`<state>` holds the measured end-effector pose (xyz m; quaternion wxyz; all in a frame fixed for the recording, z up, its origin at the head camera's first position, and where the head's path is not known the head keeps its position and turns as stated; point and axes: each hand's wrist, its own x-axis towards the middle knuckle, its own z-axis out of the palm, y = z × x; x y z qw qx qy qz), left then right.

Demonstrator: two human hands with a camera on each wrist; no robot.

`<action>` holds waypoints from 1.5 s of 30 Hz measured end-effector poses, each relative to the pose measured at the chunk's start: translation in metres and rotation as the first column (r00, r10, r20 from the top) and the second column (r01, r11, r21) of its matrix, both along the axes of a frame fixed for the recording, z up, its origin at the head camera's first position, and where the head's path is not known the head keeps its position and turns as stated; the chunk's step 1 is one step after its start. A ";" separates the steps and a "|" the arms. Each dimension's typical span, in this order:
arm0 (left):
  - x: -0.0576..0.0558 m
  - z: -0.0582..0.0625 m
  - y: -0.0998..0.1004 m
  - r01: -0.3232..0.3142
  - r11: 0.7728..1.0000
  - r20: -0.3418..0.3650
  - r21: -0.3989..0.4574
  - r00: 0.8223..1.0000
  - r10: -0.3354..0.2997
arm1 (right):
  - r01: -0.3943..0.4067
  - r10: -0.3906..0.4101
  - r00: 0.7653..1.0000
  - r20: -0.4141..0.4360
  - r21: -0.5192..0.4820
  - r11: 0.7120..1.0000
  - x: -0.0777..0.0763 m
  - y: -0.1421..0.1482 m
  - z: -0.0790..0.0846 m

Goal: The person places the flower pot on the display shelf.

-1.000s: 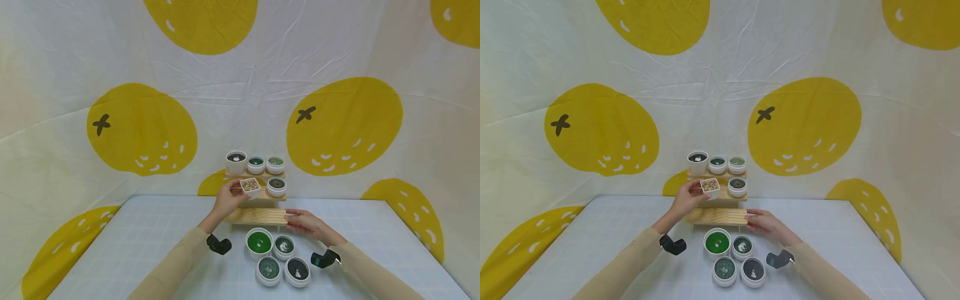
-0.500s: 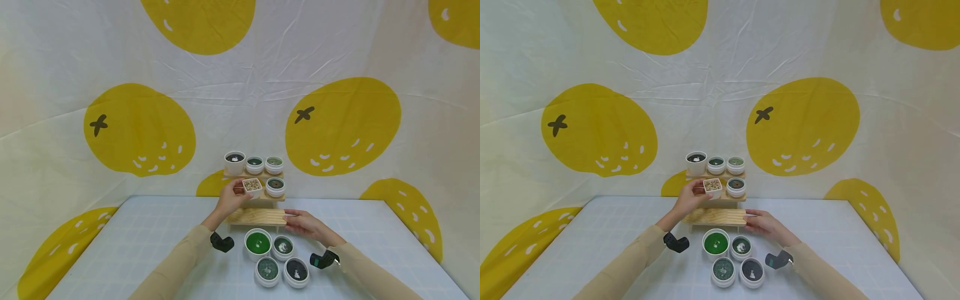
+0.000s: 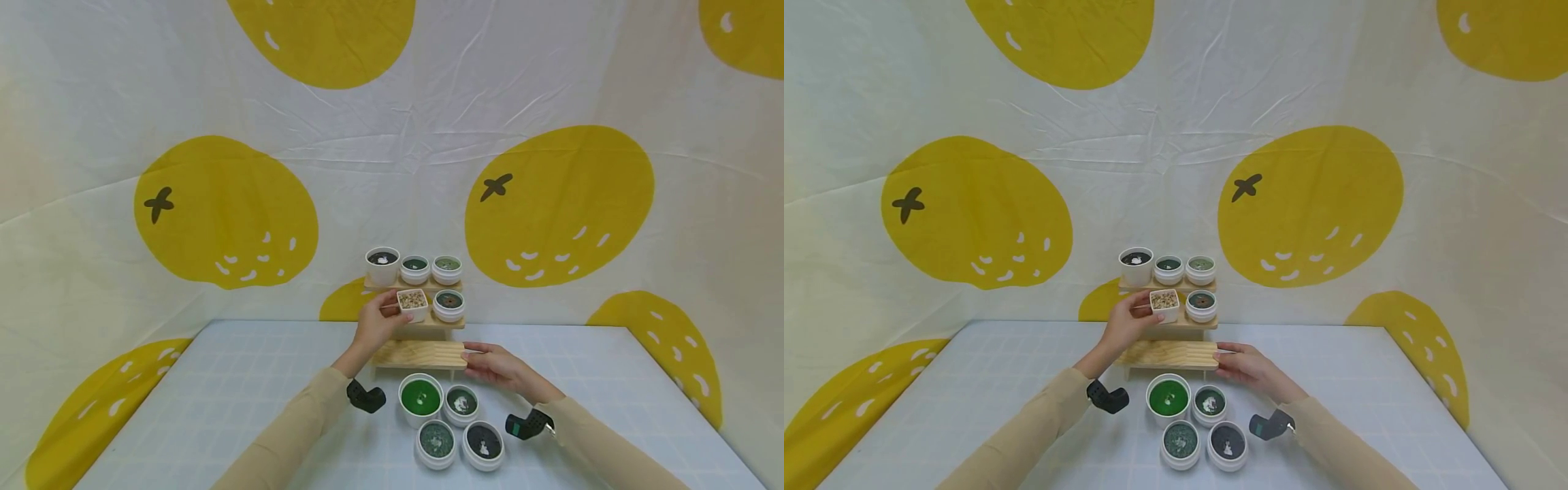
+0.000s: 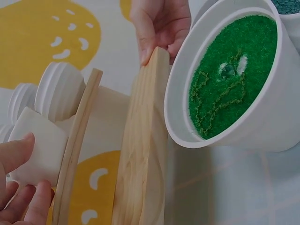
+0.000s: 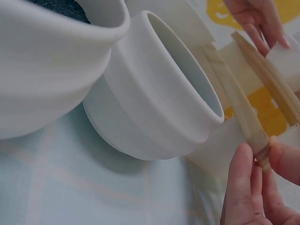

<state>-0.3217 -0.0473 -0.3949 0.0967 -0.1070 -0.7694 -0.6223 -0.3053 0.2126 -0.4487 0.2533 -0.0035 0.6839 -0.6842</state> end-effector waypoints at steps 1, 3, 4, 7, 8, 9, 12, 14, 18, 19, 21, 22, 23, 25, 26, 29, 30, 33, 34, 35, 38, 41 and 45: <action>0.000 0.000 0.000 -0.010 1.000 -0.006 0.002 1.000 0.010 | 0.003 -0.003 1.000 0.001 0.000 1.000 0.000 0.000 0.000; 0.000 -0.001 0.001 -0.037 0.999 -0.008 0.015 0.999 0.037 | 0.006 -0.006 1.000 0.003 -0.002 1.000 0.000 0.000 0.000; 0.000 -0.001 0.001 -0.050 0.999 -0.014 0.017 0.999 0.050 | 0.009 -0.009 1.000 0.004 -0.004 1.000 0.000 -0.001 0.000; 0.001 -0.002 0.001 -0.080 0.997 -0.028 0.019 0.996 0.081 | 0.013 -0.013 1.000 0.005 0.001 1.000 0.000 -0.001 0.000; 0.002 -0.002 0.001 -0.086 0.996 -0.030 0.020 0.996 0.086 | 0.013 -0.013 1.000 0.003 0.003 1.000 0.000 -0.001 -0.001; 0.002 -0.002 0.002 -0.089 0.996 -0.032 0.019 0.995 0.090 | 0.014 -0.014 1.000 0.002 0.004 1.000 0.000 -0.001 -0.001; 0.004 -0.001 0.003 -0.083 0.996 -0.043 0.023 0.996 0.083 | 0.014 -0.014 1.000 0.000 0.007 1.000 0.000 -0.001 -0.001; 0.004 -0.001 0.004 -0.076 0.997 -0.050 0.028 0.996 0.078 | 0.013 -0.013 1.000 0.002 0.001 1.000 0.000 0.000 -0.002; 0.004 -0.001 0.007 -0.072 0.997 -0.052 0.036 0.996 0.074 | 0.013 -0.013 1.000 0.011 -0.010 1.000 0.000 0.000 -0.002; 0.004 -0.001 0.007 -0.073 0.997 -0.051 0.034 0.996 0.074 | 0.012 -0.012 1.000 0.012 -0.012 1.000 0.000 0.000 -0.002; 0.003 -0.002 0.009 -0.075 0.997 -0.052 0.027 0.996 0.077 | 0.010 -0.010 1.000 0.010 -0.013 1.000 0.001 0.000 -0.002; 0.003 -0.002 0.009 -0.075 0.997 -0.054 0.026 0.996 0.077 | 0.009 -0.009 1.000 0.008 -0.012 1.000 0.001 0.000 -0.001; 0.002 -0.002 0.009 -0.076 0.997 -0.054 0.024 0.996 0.077 | 0.007 -0.007 1.000 0.007 -0.012 1.000 0.001 0.000 -0.001; 0.002 -0.003 0.010 -0.080 0.997 -0.061 0.012 0.995 0.081 | 0.007 -0.007 1.000 0.006 -0.011 1.000 0.002 0.000 -0.001; 0.002 -0.003 0.011 -0.081 0.997 -0.059 0.016 0.995 0.082 | 0.007 -0.007 1.000 0.006 -0.011 1.000 0.002 0.000 0.000; 0.002 -0.003 0.011 -0.088 0.996 -0.054 0.017 0.995 0.088 | 0.012 -0.012 1.000 0.010 -0.013 1.000 0.001 0.000 -0.001; 0.002 -0.004 0.011 -0.091 0.996 -0.056 0.015 0.994 0.091 | 0.013 -0.013 1.000 0.011 -0.014 1.000 0.001 -0.001 -0.001; 0.003 -0.004 0.011 -0.094 0.995 -0.059 0.012 0.994 0.095 | 0.016 -0.015 1.000 0.014 -0.014 1.000 0.000 -0.001 -0.001; 0.003 -0.004 0.011 -0.093 0.996 -0.058 0.013 0.994 0.094 | 0.015 -0.015 1.000 0.015 -0.012 1.000 0.000 -0.001 -0.001; 0.004 -0.004 0.011 -0.088 0.996 -0.057 0.017 0.994 0.089 | 0.014 -0.013 1.000 0.015 -0.011 1.000 0.001 -0.001 -0.001; 0.007 -0.005 0.009 -0.066 0.997 -0.055 0.036 0.996 0.068 | 0.010 -0.010 1.000 0.013 -0.012 1.000 0.001 0.000 -0.001; 0.012 -0.006 0.007 -0.048 0.998 -0.050 0.051 0.997 0.051 | 0.004 -0.004 1.000 0.012 -0.017 1.000 0.001 0.000 -0.001; 0.018 -0.008 0.003 -0.045 0.998 -0.062 0.050 0.997 0.048 | -0.003 0.003 1.000 0.009 -0.021 1.000 0.001 0.000 0.000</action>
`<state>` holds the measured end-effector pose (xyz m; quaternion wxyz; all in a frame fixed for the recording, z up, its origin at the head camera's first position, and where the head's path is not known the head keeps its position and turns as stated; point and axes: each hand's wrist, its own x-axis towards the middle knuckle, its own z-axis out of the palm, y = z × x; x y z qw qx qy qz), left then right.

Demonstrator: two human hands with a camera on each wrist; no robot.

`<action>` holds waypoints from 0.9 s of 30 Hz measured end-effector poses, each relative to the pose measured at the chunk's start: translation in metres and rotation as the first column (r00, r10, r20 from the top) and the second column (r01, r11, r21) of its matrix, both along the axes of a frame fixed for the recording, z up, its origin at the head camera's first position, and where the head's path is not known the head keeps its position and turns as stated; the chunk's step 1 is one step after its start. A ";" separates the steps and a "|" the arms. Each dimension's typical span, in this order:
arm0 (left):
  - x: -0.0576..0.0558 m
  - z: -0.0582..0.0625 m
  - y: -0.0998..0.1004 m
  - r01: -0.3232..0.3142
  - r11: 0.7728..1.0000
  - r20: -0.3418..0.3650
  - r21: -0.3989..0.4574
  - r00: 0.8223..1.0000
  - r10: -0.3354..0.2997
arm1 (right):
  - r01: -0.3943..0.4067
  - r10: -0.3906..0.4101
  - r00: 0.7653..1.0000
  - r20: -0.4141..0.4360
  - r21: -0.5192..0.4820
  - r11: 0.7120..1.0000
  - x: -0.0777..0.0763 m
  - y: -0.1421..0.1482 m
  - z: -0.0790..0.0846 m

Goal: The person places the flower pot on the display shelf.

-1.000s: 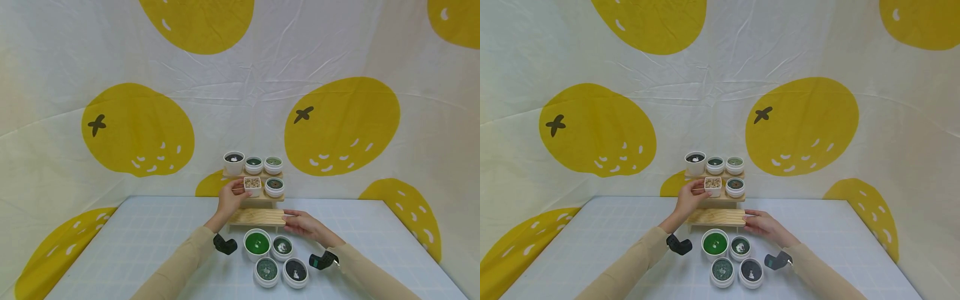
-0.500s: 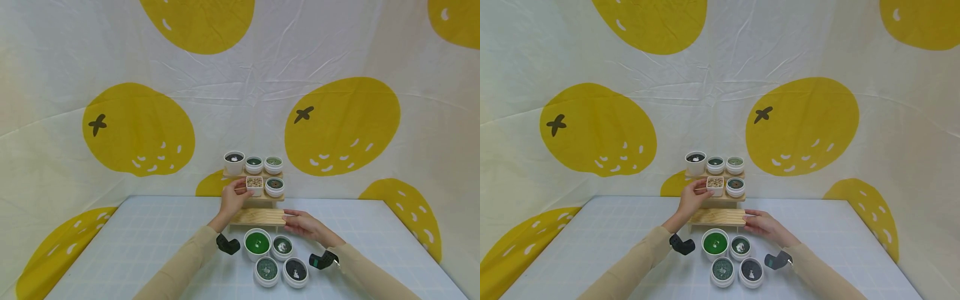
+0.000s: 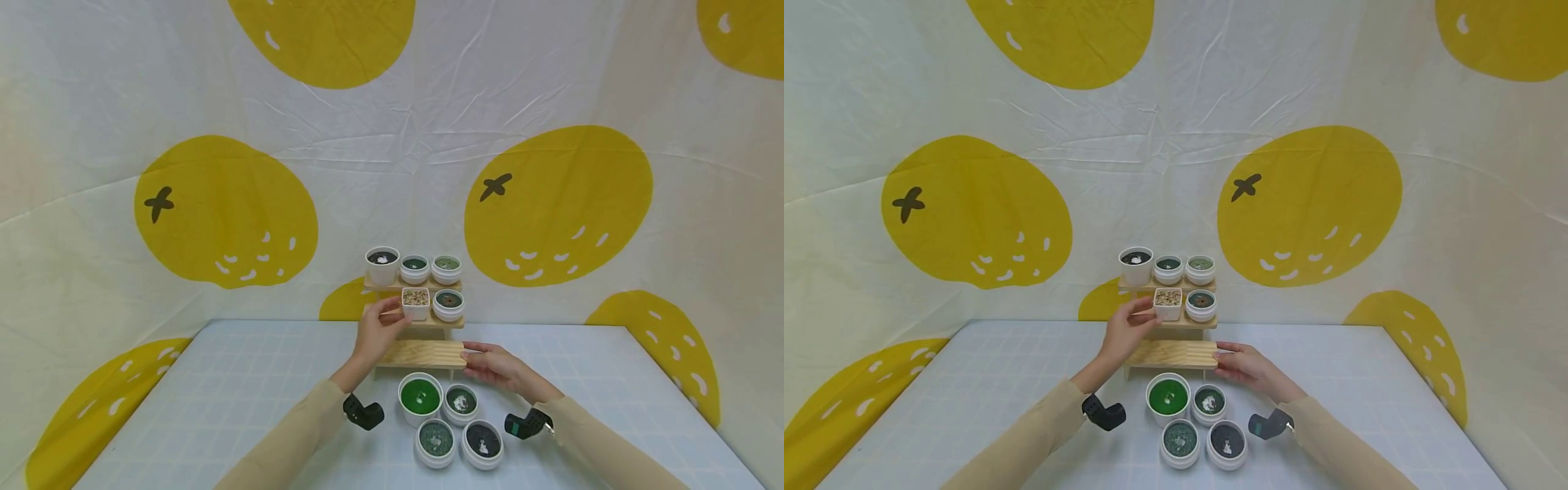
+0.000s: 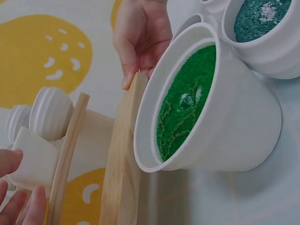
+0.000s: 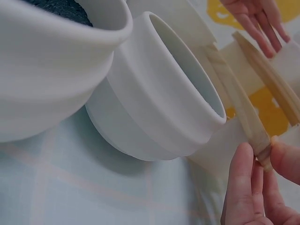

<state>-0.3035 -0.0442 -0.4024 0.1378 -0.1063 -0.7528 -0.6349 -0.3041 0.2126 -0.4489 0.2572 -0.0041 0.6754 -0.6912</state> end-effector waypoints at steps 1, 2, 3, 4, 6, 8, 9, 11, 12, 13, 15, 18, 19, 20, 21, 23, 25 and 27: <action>0.001 -0.001 -0.001 0.002 1.000 -0.006 -0.001 1.000 -0.002 | -0.001 0.001 1.000 -0.001 -0.002 1.000 0.000 0.000 0.000; 0.002 -0.002 -0.002 0.001 1.000 -0.009 -0.007 1.000 -0.001 | -0.003 0.003 1.000 -0.001 -0.003 1.000 0.000 0.000 0.000; 0.003 -0.003 -0.004 0.001 1.000 -0.016 -0.015 1.000 -0.001 | -0.004 0.004 1.000 -0.001 -0.005 1.000 0.000 0.000 0.000; 0.005 -0.003 -0.005 0.007 1.000 -0.024 -0.019 1.000 -0.008 | -0.004 0.004 1.000 0.000 -0.008 1.000 0.001 0.000 0.000; 0.008 -0.006 -0.007 0.025 0.999 -0.029 -0.030 0.999 -0.026 | -0.007 0.007 1.000 0.001 -0.012 1.000 0.001 0.000 0.000; 0.013 -0.007 -0.008 0.045 0.998 -0.029 -0.036 0.999 -0.046 | -0.006 0.006 1.000 0.004 -0.013 1.000 0.001 0.000 0.001; 0.015 -0.008 -0.009 0.054 0.998 -0.026 -0.042 0.998 -0.055 | -0.005 0.005 1.000 0.006 -0.013 1.000 0.001 0.000 0.001; 0.019 -0.010 -0.010 0.071 0.996 -0.019 -0.056 0.997 -0.072 | -0.002 0.002 1.000 0.010 -0.011 1.000 0.001 -0.001 0.002; 0.022 -0.011 -0.011 0.075 0.995 -0.011 -0.062 0.997 -0.076 | 0.000 0.000 1.000 0.011 -0.011 1.000 0.001 -0.001 0.002; 0.024 -0.012 -0.012 0.081 0.994 -0.005 -0.067 0.997 -0.082 | 0.003 -0.003 1.000 0.012 -0.012 1.000 0.001 -0.001 0.002; 0.028 -0.014 -0.014 0.096 0.992 0.004 -0.078 0.995 -0.096 | 0.005 -0.004 1.000 0.013 -0.016 1.000 0.000 -0.001 0.003; 0.034 -0.018 -0.016 0.121 0.989 0.016 -0.084 0.993 -0.120 | 0.007 -0.006 1.000 0.011 -0.020 1.000 0.000 -0.001 0.003; 0.036 -0.019 -0.017 0.130 0.988 0.018 -0.084 0.992 -0.129 | 0.007 -0.007 1.000 0.011 -0.020 1.000 0.001 -0.001 0.002; 0.038 -0.020 -0.018 0.140 0.986 0.012 -0.087 0.990 -0.140 | 0.006 -0.006 1.000 0.009 -0.020 1.000 0.001 -0.001 0.002; 0.041 -0.021 -0.018 0.146 0.985 0.016 -0.087 0.989 -0.145 | 0.007 -0.007 1.000 0.009 -0.019 1.000 0.001 -0.001 0.002; 0.045 -0.024 -0.020 0.164 0.983 0.017 -0.087 0.986 -0.163 | 0.011 -0.010 1.000 0.010 -0.018 1.000 0.001 -0.001 0.001; 0.049 -0.026 -0.021 0.182 0.980 0.019 -0.084 0.983 -0.181 | 0.014 -0.014 1.000 0.011 -0.018 1.000 0.001 -0.002 0.001; 0.053 -0.028 -0.022 0.198 0.977 0.039 -0.082 0.980 -0.196 | 0.019 -0.019 1.000 0.014 -0.017 1.000 0.001 -0.002 0.000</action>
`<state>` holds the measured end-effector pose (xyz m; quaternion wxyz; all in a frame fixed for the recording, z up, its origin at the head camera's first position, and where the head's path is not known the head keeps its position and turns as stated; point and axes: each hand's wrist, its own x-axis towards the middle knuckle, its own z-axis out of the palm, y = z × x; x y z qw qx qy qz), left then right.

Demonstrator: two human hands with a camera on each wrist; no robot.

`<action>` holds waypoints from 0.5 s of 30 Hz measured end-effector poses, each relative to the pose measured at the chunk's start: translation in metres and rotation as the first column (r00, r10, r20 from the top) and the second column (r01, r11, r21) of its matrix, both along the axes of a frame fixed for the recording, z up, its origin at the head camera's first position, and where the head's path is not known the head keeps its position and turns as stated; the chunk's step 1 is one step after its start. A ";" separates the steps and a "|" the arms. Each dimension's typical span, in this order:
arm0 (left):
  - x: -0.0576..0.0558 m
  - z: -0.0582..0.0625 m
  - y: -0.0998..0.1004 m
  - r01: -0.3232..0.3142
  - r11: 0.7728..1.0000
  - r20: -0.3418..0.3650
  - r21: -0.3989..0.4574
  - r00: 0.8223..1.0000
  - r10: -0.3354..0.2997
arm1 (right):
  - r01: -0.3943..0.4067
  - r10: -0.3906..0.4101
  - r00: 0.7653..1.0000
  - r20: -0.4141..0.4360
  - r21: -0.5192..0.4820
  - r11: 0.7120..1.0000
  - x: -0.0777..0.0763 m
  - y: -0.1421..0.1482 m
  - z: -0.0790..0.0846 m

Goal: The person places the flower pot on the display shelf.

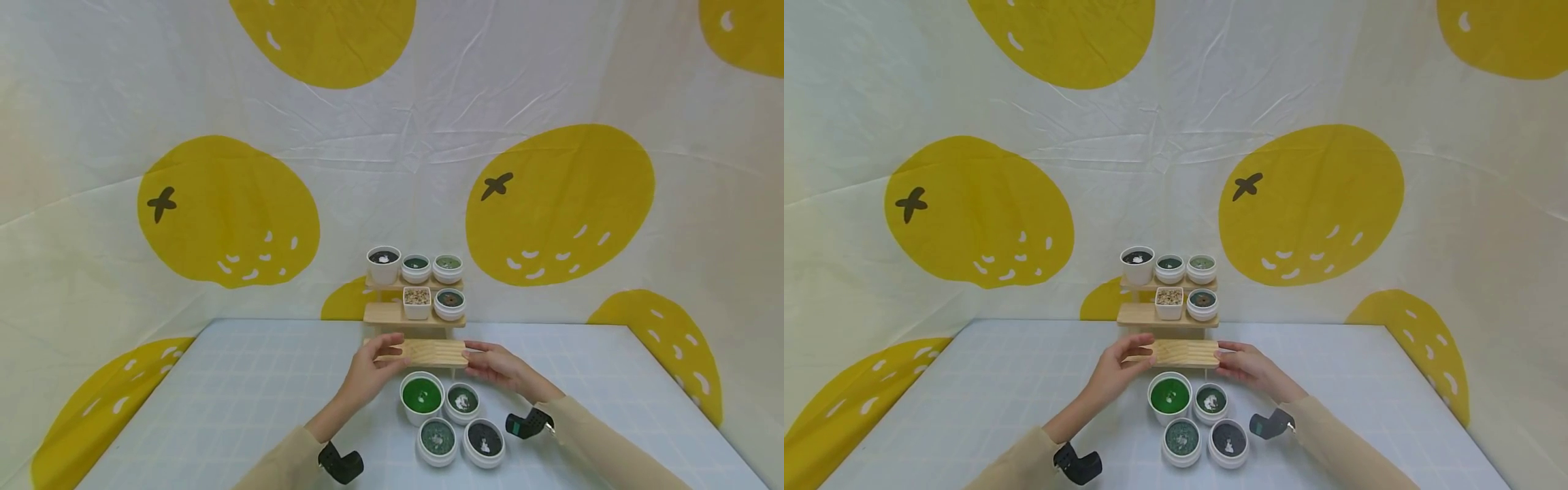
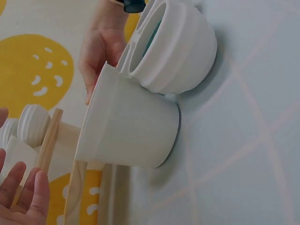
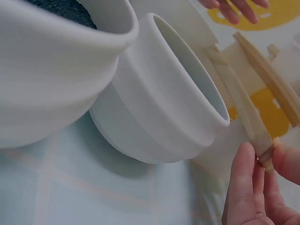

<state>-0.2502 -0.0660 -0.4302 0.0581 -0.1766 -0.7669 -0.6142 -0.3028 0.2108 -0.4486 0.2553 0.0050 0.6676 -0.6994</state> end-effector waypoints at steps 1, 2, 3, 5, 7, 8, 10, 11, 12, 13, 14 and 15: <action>0.002 -0.001 0.000 0.010 1.000 0.010 -0.002 1.000 -0.010 | 0.002 -0.002 1.000 0.001 0.000 1.000 0.000 0.000 0.000; 0.003 -0.002 -0.001 0.021 1.000 0.024 -0.001 0.999 -0.021 | 0.003 -0.003 1.000 -0.001 0.001 1.000 0.000 0.000 0.000; 0.005 -0.003 -0.001 0.034 0.999 0.040 0.002 0.999 -0.034 | 0.001 -0.001 1.000 -0.002 0.001 1.000 0.000 0.000 -0.001; 0.008 -0.004 -0.001 0.056 0.998 0.069 0.005 0.996 -0.056 | 0.002 -0.002 1.000 -0.006 -0.002 1.000 0.000 0.000 -0.001; 0.011 -0.006 -0.002 0.077 0.997 0.085 0.009 0.993 -0.078 | 0.001 -0.001 1.000 -0.009 -0.007 1.000 0.000 0.000 -0.001; 0.012 -0.007 -0.003 0.088 0.996 0.090 0.013 0.992 -0.088 | -0.001 0.001 1.000 -0.011 -0.009 1.000 0.000 0.000 -0.001; 0.016 -0.009 -0.004 0.106 0.994 0.091 0.008 0.990 -0.106 | -0.004 0.004 1.000 -0.012 -0.014 1.000 0.000 0.001 -0.002; 0.018 -0.010 -0.005 0.117 0.993 0.092 0.004 0.989 -0.117 | -0.006 0.005 1.000 -0.012 -0.016 1.000 -0.001 0.001 -0.002; 0.019 -0.012 -0.006 0.130 0.992 0.095 0.002 0.987 -0.129 | -0.007 0.007 1.000 -0.011 -0.017 1.000 -0.001 0.001 -0.002; 0.021 -0.014 -0.007 0.143 0.990 0.096 0.000 0.985 -0.143 | -0.010 0.009 1.000 -0.010 -0.017 1.000 -0.001 0.001 -0.003; 0.022 -0.015 -0.008 0.155 0.988 0.099 -0.006 0.983 -0.153 | -0.011 0.011 1.000 -0.010 -0.017 1.000 -0.001 0.001 -0.003; 0.023 -0.017 -0.009 0.166 0.986 0.105 -0.009 0.981 -0.164 | -0.014 0.014 1.000 -0.011 -0.019 1.000 -0.001 0.000 -0.003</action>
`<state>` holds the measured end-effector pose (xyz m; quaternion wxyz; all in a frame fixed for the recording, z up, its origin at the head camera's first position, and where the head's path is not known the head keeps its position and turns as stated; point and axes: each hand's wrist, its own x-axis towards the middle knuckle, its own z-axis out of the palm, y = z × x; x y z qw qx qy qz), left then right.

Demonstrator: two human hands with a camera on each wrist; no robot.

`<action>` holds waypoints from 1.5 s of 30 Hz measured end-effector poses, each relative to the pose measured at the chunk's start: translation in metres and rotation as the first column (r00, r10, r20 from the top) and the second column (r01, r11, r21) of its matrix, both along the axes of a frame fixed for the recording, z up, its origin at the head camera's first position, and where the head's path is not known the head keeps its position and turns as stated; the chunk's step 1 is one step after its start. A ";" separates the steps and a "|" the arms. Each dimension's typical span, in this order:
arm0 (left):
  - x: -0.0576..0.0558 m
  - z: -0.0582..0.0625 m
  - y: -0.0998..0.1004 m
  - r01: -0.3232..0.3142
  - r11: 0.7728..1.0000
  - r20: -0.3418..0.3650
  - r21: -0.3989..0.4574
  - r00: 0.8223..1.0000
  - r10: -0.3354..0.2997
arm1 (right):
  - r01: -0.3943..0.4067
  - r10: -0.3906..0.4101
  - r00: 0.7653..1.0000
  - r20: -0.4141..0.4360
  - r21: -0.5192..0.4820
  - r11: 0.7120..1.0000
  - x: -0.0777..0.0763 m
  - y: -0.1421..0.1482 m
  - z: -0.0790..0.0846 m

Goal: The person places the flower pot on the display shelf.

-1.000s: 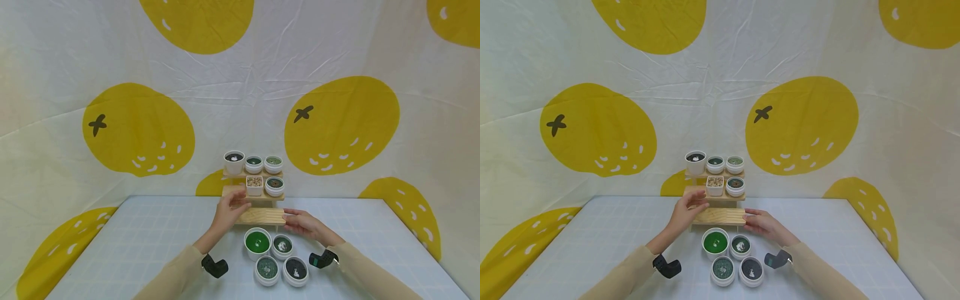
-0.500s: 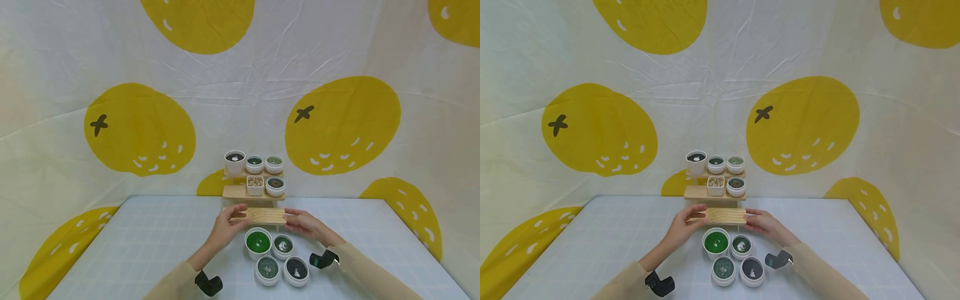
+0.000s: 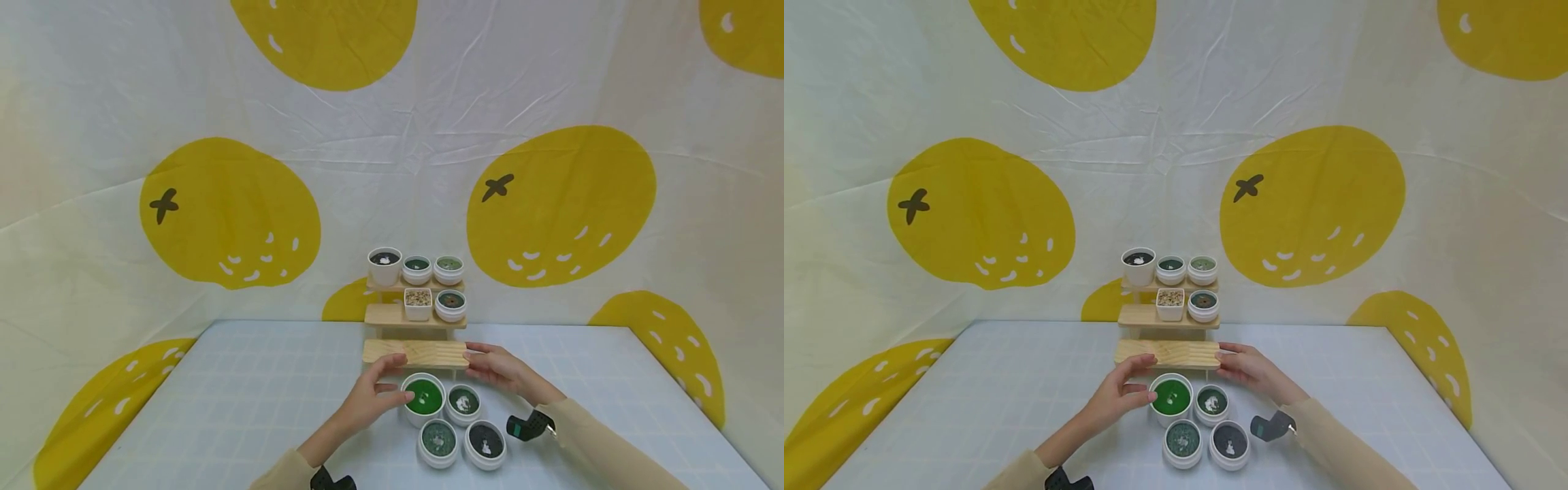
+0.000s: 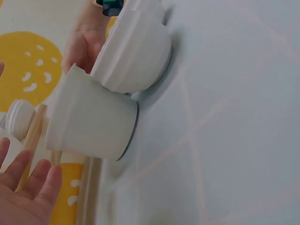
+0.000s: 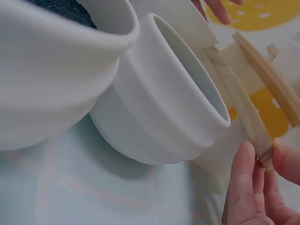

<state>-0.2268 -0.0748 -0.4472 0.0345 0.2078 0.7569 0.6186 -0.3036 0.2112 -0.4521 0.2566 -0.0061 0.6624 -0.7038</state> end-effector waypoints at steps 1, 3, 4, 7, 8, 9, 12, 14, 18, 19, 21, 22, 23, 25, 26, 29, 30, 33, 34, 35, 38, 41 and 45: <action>0.001 -0.001 -0.001 0.010 1.000 0.005 -0.003 1.000 -0.010 | 0.001 -0.001 1.000 0.001 0.002 1.000 0.000 0.000 0.000; 0.003 -0.005 -0.001 0.026 1.000 0.009 -0.004 1.000 -0.026 | 0.005 -0.005 1.000 0.006 0.001 1.000 0.000 -0.001 0.000; 0.003 -0.006 -0.002 0.031 1.000 0.008 -0.004 0.999 -0.031 | 0.007 -0.007 1.000 0.007 0.002 1.000 0.000 -0.001 0.000; 0.005 -0.010 -0.003 0.046 0.999 0.013 -0.001 0.999 -0.046 | 0.012 -0.012 1.000 0.008 0.008 1.000 0.001 -0.001 0.001; 0.005 -0.011 -0.003 0.053 0.999 0.017 0.000 0.998 -0.053 | 0.013 -0.013 1.000 0.008 0.010 1.000 0.001 -0.001 0.001; 0.006 -0.012 -0.003 0.063 0.998 0.023 0.001 0.998 -0.063 | 0.012 -0.012 1.000 0.006 0.012 1.000 0.001 -0.001 0.002; 0.007 -0.016 -0.003 0.097 0.995 0.049 0.005 0.994 -0.097 | 0.011 -0.011 1.000 0.004 0.015 1.000 0.001 -0.001 0.001; 0.007 -0.018 -0.003 0.117 0.993 0.059 0.004 0.991 -0.117 | 0.012 -0.012 1.000 0.004 0.014 1.000 0.001 -0.001 0.001; 0.006 -0.022 -0.003 0.137 0.991 0.066 0.005 0.988 -0.137 | 0.011 -0.011 1.000 0.003 0.010 1.000 0.001 -0.002 0.001; 0.006 -0.023 -0.003 0.141 0.990 0.066 0.006 0.988 -0.141 | 0.012 -0.012 1.000 0.004 0.008 1.000 0.001 -0.002 0.001; 0.004 -0.026 -0.004 0.151 0.988 0.068 0.008 0.986 -0.151 | 0.014 -0.014 1.000 0.005 0.005 1.000 0.001 -0.002 0.001; 0.004 -0.027 -0.004 0.159 0.987 0.071 0.009 0.985 -0.159 | 0.015 -0.015 1.000 0.005 0.004 1.000 0.001 -0.002 0.001; 0.003 -0.028 -0.004 0.166 0.986 0.073 0.011 0.983 -0.167 | 0.015 -0.015 1.000 0.005 0.003 1.000 0.001 -0.002 0.000; 0.002 -0.029 -0.003 0.183 0.983 0.084 0.018 0.979 -0.184 | 0.015 -0.015 1.000 0.003 0.001 1.000 0.001 -0.001 0.000; 0.002 -0.029 -0.002 0.192 0.981 0.089 0.024 0.977 -0.193 | 0.013 -0.013 1.000 0.004 -0.001 1.000 0.001 -0.001 0.000; 0.000 -0.030 -0.001 0.210 0.977 0.105 0.038 0.971 -0.213 | 0.012 -0.012 1.000 0.005 -0.004 1.000 0.001 -0.001 0.000; 0.000 -0.030 0.000 0.215 0.976 0.107 0.043 0.970 -0.218 | 0.013 -0.013 1.000 0.006 -0.005 1.000 0.001 -0.001 0.000; -0.002 -0.032 0.002 0.221 0.974 0.105 0.052 0.969 -0.225 | 0.013 -0.013 1.000 0.008 -0.004 1.000 0.001 -0.001 -0.001; -0.003 -0.033 0.002 0.222 0.974 0.104 0.055 0.968 -0.226 | 0.013 -0.013 1.000 0.008 -0.004 1.000 0.001 -0.001 -0.001; -0.004 -0.033 0.003 0.223 0.973 0.105 0.059 0.968 -0.229 | 0.012 -0.012 1.000 0.007 -0.004 1.000 0.001 -0.001 -0.001; -0.006 -0.035 0.005 0.223 0.972 0.112 0.068 0.967 -0.230 | 0.011 -0.011 1.000 0.002 -0.005 1.000 0.000 0.000 -0.002; -0.007 -0.034 0.007 0.222 0.972 0.119 0.071 0.966 -0.229 | 0.012 -0.012 1.000 -0.002 -0.007 1.000 0.000 0.000 -0.002; -0.008 -0.034 0.009 0.226 0.971 0.112 0.080 0.966 -0.234 | 0.013 -0.013 1.000 -0.001 -0.006 1.000 0.000 0.000 -0.003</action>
